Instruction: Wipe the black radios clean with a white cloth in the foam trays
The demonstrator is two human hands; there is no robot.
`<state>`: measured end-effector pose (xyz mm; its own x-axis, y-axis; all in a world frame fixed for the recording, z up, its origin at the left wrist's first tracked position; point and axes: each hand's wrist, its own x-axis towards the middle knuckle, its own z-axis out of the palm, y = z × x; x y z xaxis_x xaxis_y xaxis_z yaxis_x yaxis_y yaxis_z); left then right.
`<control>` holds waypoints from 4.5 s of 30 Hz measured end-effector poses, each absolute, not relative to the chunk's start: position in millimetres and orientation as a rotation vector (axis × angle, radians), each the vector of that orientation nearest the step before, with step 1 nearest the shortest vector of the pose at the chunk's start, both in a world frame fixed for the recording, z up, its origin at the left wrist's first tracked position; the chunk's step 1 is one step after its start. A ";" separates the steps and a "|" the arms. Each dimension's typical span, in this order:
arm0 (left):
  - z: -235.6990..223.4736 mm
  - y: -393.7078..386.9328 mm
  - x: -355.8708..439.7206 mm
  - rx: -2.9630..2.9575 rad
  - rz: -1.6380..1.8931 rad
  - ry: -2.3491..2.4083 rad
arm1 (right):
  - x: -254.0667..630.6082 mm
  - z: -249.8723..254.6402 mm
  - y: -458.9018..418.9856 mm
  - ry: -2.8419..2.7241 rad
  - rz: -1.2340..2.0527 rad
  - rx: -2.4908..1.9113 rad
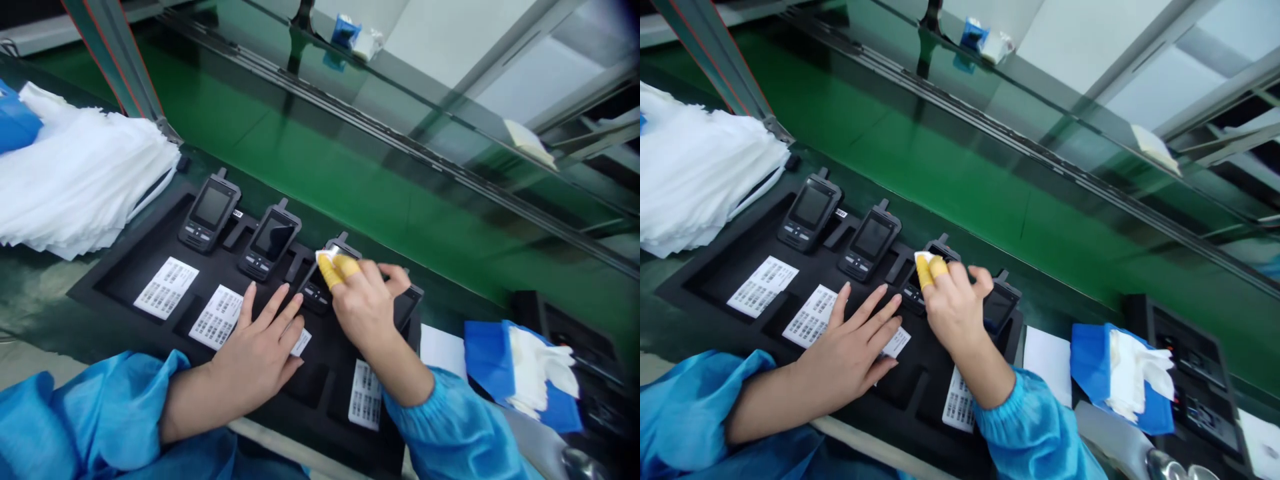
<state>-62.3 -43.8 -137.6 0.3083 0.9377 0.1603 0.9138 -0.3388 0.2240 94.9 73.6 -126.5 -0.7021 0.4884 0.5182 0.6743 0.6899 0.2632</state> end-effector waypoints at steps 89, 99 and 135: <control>-145.2 -52.8 -138.3 2.336 0.526 1.982 | -5.7 -128.5 66.1 -2.606 -0.633 -0.647; -147.8 -52.4 -139.2 2.334 0.493 1.959 | 2.9 -121.3 95.1 -2.459 -0.854 -0.939; -144.1 -51.2 -140.3 2.343 0.573 1.973 | 8.3 -134.2 44.8 -2.628 -0.569 -0.612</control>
